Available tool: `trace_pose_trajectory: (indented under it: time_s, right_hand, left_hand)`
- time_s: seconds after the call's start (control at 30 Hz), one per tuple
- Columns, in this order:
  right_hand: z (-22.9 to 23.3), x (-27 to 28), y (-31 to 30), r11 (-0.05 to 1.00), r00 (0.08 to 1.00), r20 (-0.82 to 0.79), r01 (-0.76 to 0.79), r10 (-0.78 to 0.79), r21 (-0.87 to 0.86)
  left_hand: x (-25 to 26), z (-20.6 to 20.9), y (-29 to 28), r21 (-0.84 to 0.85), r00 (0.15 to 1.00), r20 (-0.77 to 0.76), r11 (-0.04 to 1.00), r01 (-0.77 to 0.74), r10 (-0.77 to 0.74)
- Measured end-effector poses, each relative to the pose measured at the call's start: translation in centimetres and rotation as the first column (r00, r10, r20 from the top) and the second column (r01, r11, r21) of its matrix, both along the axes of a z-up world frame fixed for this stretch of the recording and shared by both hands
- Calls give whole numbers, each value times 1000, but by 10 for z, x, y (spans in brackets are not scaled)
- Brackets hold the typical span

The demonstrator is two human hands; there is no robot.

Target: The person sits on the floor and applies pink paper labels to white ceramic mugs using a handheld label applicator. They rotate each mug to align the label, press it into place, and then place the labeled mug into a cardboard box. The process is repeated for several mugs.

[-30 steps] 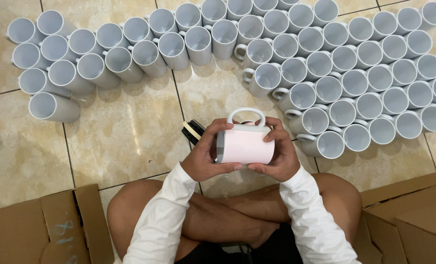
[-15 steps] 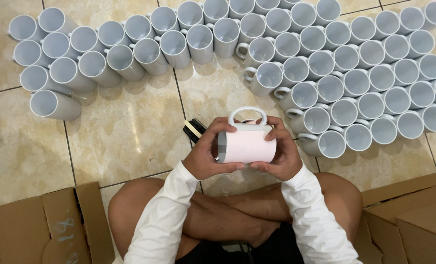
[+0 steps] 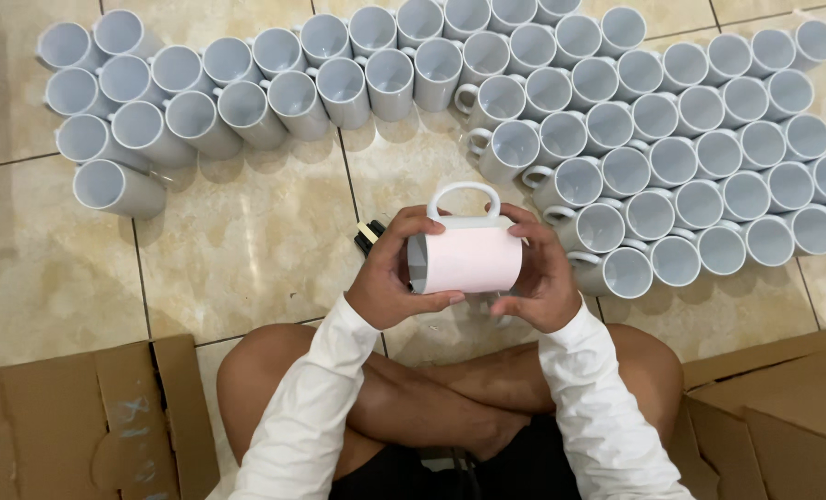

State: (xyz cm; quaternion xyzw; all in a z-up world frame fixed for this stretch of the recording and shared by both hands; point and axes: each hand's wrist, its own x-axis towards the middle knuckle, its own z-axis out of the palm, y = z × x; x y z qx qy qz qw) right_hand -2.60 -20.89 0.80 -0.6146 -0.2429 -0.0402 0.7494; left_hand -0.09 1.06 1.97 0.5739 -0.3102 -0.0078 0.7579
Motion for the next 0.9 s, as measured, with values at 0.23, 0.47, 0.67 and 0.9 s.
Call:
trace_pose_trajectory:
  time_s: [0.23, 0.47, 0.67, 0.9]
  right_hand:
    - [-21, -13, 31, 984, 919, -353, 174, -175, -34]
    - [-92, -13, 82, 532, 843, -394, -158, -366, -832]
    - [-126, 5, 90, 126, 876, -267, -235, -401, -964]
    - [-115, 6, 92, 144, 851, -277, -238, -445, -961]
  left_hand:
    - [-3, 47, 57, -56, 991, -14, 990, -132, 131]
    - [-12, -8, 81, -91, 952, -180, 960, -266, 247]
    - [-15, -27, 79, -68, 938, -255, 964, -258, 233]
    - [-9, -26, 82, -68, 922, -324, 967, -245, 211]
